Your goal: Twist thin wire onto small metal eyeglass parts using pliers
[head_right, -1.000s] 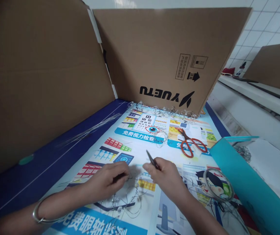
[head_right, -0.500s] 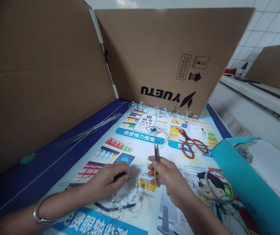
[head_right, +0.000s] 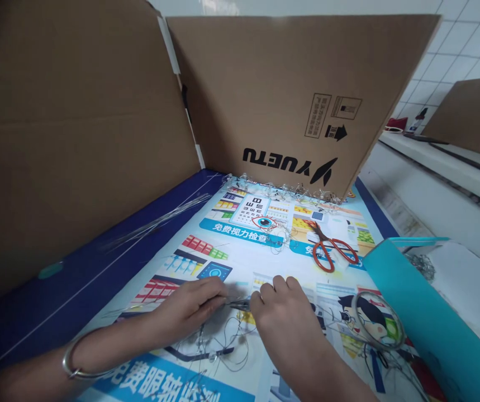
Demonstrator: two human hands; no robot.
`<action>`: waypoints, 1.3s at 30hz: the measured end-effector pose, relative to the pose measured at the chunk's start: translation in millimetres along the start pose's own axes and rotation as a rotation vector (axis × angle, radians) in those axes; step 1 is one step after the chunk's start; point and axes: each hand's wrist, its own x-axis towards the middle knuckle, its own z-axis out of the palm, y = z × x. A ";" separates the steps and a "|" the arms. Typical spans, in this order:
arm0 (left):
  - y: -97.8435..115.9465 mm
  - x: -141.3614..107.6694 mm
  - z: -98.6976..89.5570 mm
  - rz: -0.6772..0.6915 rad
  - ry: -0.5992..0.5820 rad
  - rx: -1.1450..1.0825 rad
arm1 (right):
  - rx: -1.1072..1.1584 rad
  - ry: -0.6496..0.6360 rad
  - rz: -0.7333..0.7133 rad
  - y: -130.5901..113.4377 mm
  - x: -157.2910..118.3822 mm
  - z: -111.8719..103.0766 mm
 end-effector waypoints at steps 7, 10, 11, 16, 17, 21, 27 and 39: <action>1.7 0.5 0.6 -0.003 -0.005 0.042 | -0.083 0.038 -0.014 -7.2 0.5 -4.3; 1.2 0.0 1.8 0.009 -0.022 0.047 | -0.072 0.042 -0.027 -7.7 -0.1 -4.1; 1.2 0.0 2.2 0.012 -0.026 0.051 | -0.070 0.037 -0.035 -7.7 -0.2 -3.6; 3.7 0.4 1.3 0.000 -0.059 0.090 | -0.090 0.022 -0.048 -8.6 -0.1 -1.4; 4.2 0.4 0.6 -0.004 -0.065 0.092 | -0.092 0.021 -0.050 -9.1 -0.1 -1.2; 5.1 -1.0 -1.3 0.009 -0.078 0.109 | -0.091 0.014 -0.044 -12.9 -0.5 1.1; 4.9 -0.5 3.2 0.020 -0.085 0.248 | -0.077 0.047 -0.031 -18.8 -1.1 8.6; -3.3 0.7 15.7 0.091 -0.056 0.428 | -0.023 0.041 0.019 -18.2 -3.0 14.4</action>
